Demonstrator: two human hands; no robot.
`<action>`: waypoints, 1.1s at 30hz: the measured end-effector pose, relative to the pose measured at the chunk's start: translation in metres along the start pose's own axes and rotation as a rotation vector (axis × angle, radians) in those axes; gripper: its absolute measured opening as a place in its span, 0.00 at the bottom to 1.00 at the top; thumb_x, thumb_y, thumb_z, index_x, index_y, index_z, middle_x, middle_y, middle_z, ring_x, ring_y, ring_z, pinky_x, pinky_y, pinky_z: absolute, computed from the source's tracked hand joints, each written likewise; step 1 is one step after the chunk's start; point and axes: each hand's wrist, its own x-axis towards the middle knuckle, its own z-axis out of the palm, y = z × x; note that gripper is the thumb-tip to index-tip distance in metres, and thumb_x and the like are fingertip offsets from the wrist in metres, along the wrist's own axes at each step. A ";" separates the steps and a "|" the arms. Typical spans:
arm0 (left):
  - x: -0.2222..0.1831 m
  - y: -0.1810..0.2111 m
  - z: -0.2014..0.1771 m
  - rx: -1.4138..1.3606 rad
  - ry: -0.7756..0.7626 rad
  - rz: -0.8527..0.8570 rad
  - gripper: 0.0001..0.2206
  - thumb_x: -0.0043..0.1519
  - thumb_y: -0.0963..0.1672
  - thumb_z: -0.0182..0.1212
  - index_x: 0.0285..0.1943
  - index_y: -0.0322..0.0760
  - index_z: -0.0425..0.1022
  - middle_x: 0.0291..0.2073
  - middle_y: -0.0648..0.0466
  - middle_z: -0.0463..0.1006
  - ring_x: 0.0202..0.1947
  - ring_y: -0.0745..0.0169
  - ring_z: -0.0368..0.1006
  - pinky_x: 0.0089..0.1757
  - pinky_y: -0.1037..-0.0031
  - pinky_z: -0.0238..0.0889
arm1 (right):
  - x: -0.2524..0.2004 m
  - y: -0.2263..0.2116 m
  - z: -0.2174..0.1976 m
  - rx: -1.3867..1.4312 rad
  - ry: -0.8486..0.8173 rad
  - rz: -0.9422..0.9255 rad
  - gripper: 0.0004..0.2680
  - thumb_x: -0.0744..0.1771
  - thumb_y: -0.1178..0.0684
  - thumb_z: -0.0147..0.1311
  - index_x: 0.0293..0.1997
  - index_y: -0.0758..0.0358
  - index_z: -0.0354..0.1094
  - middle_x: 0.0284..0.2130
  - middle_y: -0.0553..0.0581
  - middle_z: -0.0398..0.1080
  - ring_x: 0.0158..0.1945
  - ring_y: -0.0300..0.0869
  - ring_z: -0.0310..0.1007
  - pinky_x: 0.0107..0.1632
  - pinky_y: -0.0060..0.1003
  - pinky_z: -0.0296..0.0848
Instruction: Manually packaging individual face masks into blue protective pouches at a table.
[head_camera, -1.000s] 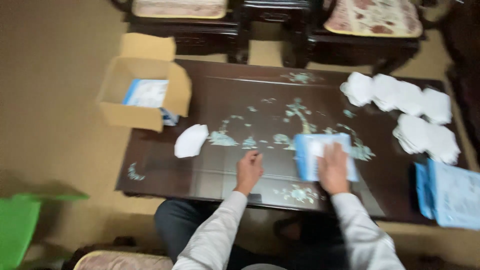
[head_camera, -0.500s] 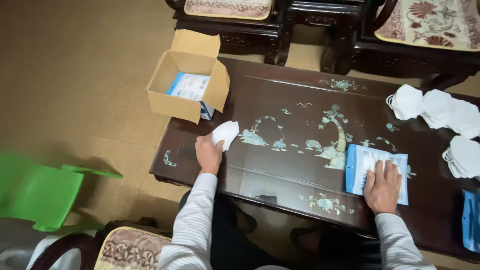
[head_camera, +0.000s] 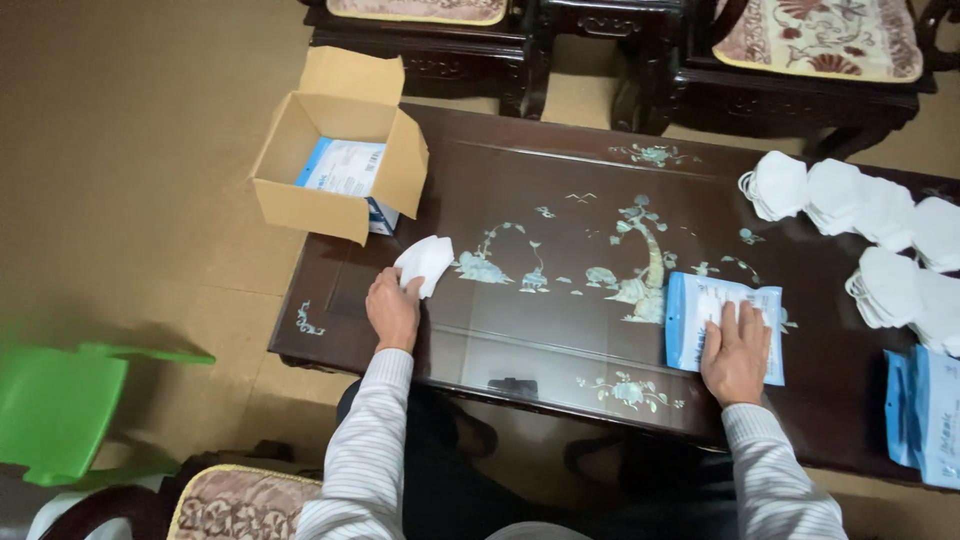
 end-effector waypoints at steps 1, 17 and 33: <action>0.000 0.000 0.000 -0.004 -0.006 0.007 0.17 0.57 0.49 0.72 0.46 0.36 0.75 0.37 0.48 0.76 0.43 0.42 0.76 0.48 0.56 0.68 | 0.000 -0.002 -0.001 -0.006 0.002 0.008 0.20 0.76 0.43 0.40 0.75 0.64 0.61 0.72 0.71 0.58 0.76 0.60 0.52 0.77 0.57 0.44; -0.095 0.179 0.057 -1.160 -0.482 -0.525 0.13 0.63 0.43 0.67 0.50 0.25 0.75 0.37 0.41 0.80 0.35 0.53 0.79 0.40 0.62 0.78 | 0.005 0.000 0.000 -0.001 0.046 0.000 0.20 0.73 0.44 0.48 0.72 0.65 0.62 0.69 0.70 0.60 0.74 0.59 0.55 0.75 0.55 0.48; -0.092 0.189 0.043 -1.102 -0.740 -0.542 0.15 0.69 0.46 0.57 0.55 0.27 0.74 0.40 0.45 0.80 0.36 0.58 0.80 0.40 0.68 0.81 | 0.040 -0.187 0.019 1.384 -0.470 0.767 0.05 0.64 0.58 0.67 0.31 0.67 0.75 0.22 0.59 0.75 0.23 0.44 0.79 0.29 0.36 0.80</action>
